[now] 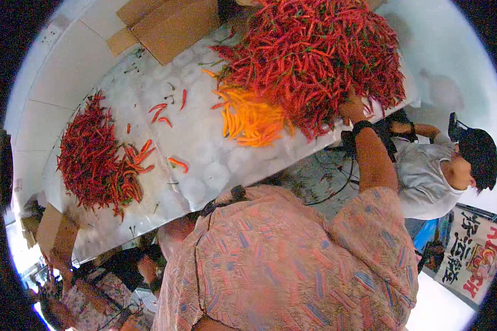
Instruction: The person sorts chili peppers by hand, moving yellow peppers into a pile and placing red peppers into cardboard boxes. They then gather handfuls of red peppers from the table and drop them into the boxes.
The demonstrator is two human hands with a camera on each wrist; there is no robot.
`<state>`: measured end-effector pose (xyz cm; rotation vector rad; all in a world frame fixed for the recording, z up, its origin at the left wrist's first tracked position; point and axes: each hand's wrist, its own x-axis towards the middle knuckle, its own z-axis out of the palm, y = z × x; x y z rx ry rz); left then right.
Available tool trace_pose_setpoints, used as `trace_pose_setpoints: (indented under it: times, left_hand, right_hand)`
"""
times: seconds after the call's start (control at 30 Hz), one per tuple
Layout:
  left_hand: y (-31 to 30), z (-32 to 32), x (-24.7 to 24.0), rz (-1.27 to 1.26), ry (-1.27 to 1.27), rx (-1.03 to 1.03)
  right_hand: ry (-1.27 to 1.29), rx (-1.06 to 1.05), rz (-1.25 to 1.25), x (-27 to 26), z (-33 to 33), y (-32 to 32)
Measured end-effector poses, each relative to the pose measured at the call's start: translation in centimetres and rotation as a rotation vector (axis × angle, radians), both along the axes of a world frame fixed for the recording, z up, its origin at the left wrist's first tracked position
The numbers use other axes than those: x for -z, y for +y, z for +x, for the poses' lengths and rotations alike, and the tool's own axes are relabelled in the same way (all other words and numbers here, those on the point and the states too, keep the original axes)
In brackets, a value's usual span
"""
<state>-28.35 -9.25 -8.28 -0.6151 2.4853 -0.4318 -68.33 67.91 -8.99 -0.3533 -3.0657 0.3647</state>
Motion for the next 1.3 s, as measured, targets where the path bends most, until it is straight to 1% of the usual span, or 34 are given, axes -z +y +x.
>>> trace_pose_setpoints:
  times: [0.03, 0.07, 0.1, 0.13, 0.17, 0.2, 0.23, 0.27, 0.3, 0.33, 0.37, 0.43, 0.47, 0.5, 0.53, 0.6, 0.63, 0.67, 0.7, 0.73, 0.77, 0.83, 0.87, 0.9, 0.93, 0.97, 1.0, 1.07, 1.1, 1.17, 1.23, 1.27, 1.3]
  left_hand:
    - [0.8, -3.2, -1.6, 0.104, 0.247, -0.14]
    - [1.5, -5.9, -2.8, 0.206, 0.498, -0.279]
    - [4.4, -9.9, -5.2, 0.263, 0.606, -0.226]
    - [7.8, -14.0, -6.6, 0.32, 0.713, -0.164]
    - [9.6, -17.4, -5.8, 0.486, 0.889, 0.067]
    - [13.0, -21.2, -5.6, 0.621, 0.896, 0.096]
    - [17.9, -25.1, -8.2, 0.664, 0.789, 0.352]
    - [21.1, -27.6, -7.4, 0.807, 0.754, 0.466]
    - [24.5, -30.0, -6.6, 0.883, 0.72, 0.614]
    - [28.4, -31.7, -7.0, 0.905, 0.616, 0.798]
    - [31.3, -33.3, -6.2, 0.968, 0.547, 0.95]
    - [36.6, -35.3, -5.2, 1.034, 0.504, 1.182]
    - [38.5, -36.1, -4.7, 1.032, 0.498, 1.188]
    - [40.0, -36.8, -4.2, 1.055, 0.438, 1.299]
    - [40.7, -37.2, -3.8, 1.077, 0.375, 1.408]
    - [40.7, -37.7, -2.8, 1.029, 0.349, 1.439]
    - [40.5, -37.9, -2.3, 0.983, 0.328, 1.463]
    - [40.3, -38.0, -1.8, 0.981, 0.322, 1.464]
    - [40.0, -37.9, -1.4, 0.919, 0.362, 1.441]
    - [39.6, -37.8, -1.1, 0.856, 0.404, 1.415]
    - [39.0, -37.6, -1.4, 0.854, 0.399, 1.407]
    - [37.4, -37.3, -2.0, 0.818, 0.345, 1.315]
    - [36.6, -37.2, -1.8, 0.817, 0.344, 1.303]
    - [35.8, -37.0, -1.5, 0.816, 0.4, 1.251]
    - [35.1, -37.0, -1.3, 0.814, 0.456, 1.2]
    - [34.5, -37.0, -1.4, 0.812, 0.459, 1.191]
    - [34.0, -36.9, -1.5, 0.781, 0.464, 1.143]
    - [33.6, -37.0, -2.2, 0.745, 0.471, 1.09]
    - [33.7, -37.4, -3.2, 0.781, 0.494, 1.083]
    - [34.3, -38.1, -4.7, 0.813, 0.518, 1.07]
    - [36.3, -39.4, -5.2, 1.051, 0.503, 1.075]
    - [37.2, -40.2, -4.5, 1.048, 0.507, 1.069]
    - [38.0, -40.9, -3.4, 0.932, 0.606, 1.106]
  right_hand:
    - [-0.001, -0.004, -0.007, 0.2, 0.0, -0.2]
    - [0.097, -0.049, -0.083, 0.4, -0.1, -0.5]
    - [0.194, -0.091, -0.158, 0.4, -0.1, -0.6]
    - [0.195, -0.089, -0.165, 0.1, -0.1, -0.7]
    - [0.105, -0.041, -0.203, -0.4, 0.3, -0.7]
    - [0.013, 0.008, -0.241, -0.7, 0.7, -0.6]
    - [0.013, 0.018, -0.249, -0.6, 1.0, -0.4]
    - [0.051, -0.008, -0.292, -0.5, 1.2, -0.4]
    - [0.091, -0.036, -0.334, -0.5, 1.2, -0.2]
    - [0.095, -0.028, -0.34, -0.6, 1.3, 0.1]
    - [0.135, -0.058, -0.314, -0.5, 1.6, 0.3]
    - [0.172, -0.08, -0.291, -1.4, 2.5, 0.4]
    - [0.15, -0.045, -0.268, -2.7, 2.9, -0.1]
    - [0.127, -0.009, -0.245, -3.3, 3.3, -0.4]
    - [0.128, -0.003, -0.248, -2.8, 3.6, 0.3]
    - [0.344, -0.163, 0.05, -2.8, 4.1, 0.8]
    - [0.344, -0.162, 0.047, -2.9, 4.5, 1.1]
    - [0.204, -0.002, -0.047, -6.0, 5.4, -0.7]
    - [0.058, 0.156, -0.14, -7.7, 6.4, -1.8]
    - [0.126, 0.189, 0.012, -7.4, 6.9, -2.0]
    - [0.121, 0.182, 0.007, -7.2, 7.4, -2.4]
    - [0.148, 0.08, -0.179, -6.9, 8.2, -3.9]
    - [0.034, 0.052, -0.242, -7.1, 8.5, -5.7]
    - [-0.08, 0.024, -0.302, -7.4, 8.8, -7.8]
    - [-0.072, -0.106, -0.305, -6.3, 9.4, -9.0]
    - [-0.063, -0.235, -0.306, -4.8, 9.7, -10.1]
    - [-0.065, -0.243, -0.306, -3.8, 9.4, -11.1]
    - [-0.072, -0.448, -0.255, -2.8, 8.5, -13.2]
    - [-0.07, -0.456, -0.259, -2.9, 7.9, -14.2]
    - [-0.158, -0.312, -0.315, -3.2, 6.7, -15.5]
    - [-0.149, -0.287, -0.322, -1.8, 6.3, -16.1]
    - [-0.174, -0.291, -0.253, -2.9, 6.1, -16.8]
    - [-0.199, -0.293, -0.182, -3.5, 6.0, -17.2]
